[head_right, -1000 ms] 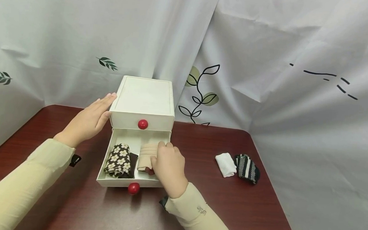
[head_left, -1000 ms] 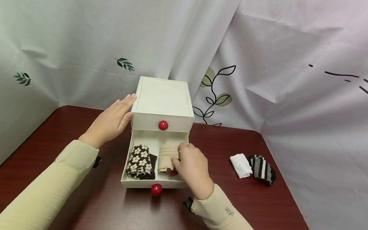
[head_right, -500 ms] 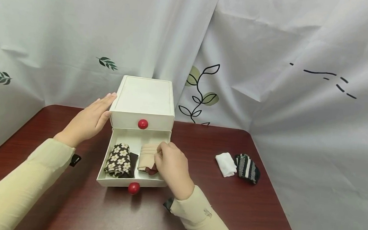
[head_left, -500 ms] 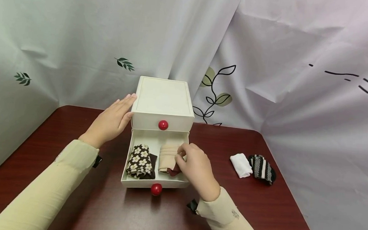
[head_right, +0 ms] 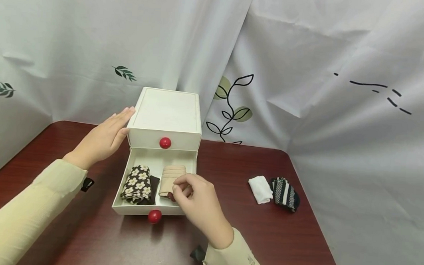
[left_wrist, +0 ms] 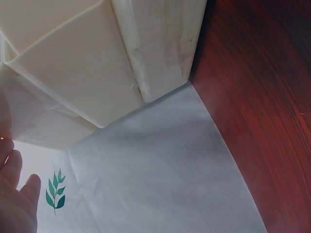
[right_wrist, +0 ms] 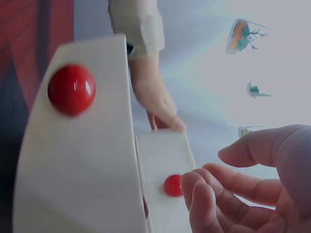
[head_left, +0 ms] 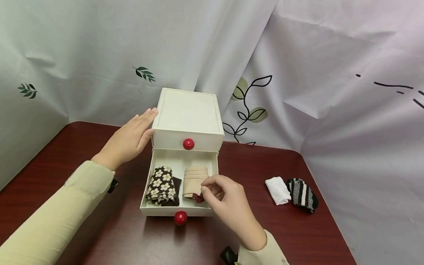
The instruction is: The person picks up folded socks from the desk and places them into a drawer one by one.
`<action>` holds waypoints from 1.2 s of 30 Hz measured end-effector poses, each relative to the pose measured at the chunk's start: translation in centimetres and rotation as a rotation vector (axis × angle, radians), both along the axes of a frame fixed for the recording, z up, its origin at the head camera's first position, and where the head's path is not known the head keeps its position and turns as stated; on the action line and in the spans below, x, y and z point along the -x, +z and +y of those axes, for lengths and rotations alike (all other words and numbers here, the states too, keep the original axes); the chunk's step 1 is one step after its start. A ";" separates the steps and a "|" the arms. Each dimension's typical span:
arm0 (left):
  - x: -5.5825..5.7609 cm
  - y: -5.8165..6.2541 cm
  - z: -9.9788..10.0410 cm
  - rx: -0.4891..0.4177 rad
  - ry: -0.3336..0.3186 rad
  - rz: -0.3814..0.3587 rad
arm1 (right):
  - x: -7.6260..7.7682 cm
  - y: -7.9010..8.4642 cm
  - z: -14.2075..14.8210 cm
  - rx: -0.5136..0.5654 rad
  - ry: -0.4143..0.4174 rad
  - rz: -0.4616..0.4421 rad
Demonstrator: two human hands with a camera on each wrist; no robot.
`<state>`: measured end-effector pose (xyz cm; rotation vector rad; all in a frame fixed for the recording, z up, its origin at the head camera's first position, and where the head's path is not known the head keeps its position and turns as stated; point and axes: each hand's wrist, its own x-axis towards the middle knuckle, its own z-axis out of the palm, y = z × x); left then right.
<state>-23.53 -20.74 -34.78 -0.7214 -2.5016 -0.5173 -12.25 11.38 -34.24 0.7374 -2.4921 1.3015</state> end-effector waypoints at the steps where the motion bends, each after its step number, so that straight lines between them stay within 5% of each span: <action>1: 0.0 0.0 0.0 -0.001 0.000 0.001 | -0.3 -0.1 0.0 0.018 0.019 -0.012; 12: -0.1 0.0 0.1 -0.003 0.004 -0.003 | -2.6 -1.7 -0.1 0.075 0.229 -0.140; 18: 0.1 -0.1 0.0 -0.003 0.006 0.006 | -3.3 -3.1 -0.6 -0.012 0.314 -0.269; 28: 0.0 -0.1 0.0 0.001 0.010 0.015 | -3.6 -5.9 -1.6 -0.017 0.362 -0.468; 36: 0.0 -0.1 -0.1 -0.001 0.007 0.012 | -3.3 -7.5 -2.1 0.071 0.322 -0.641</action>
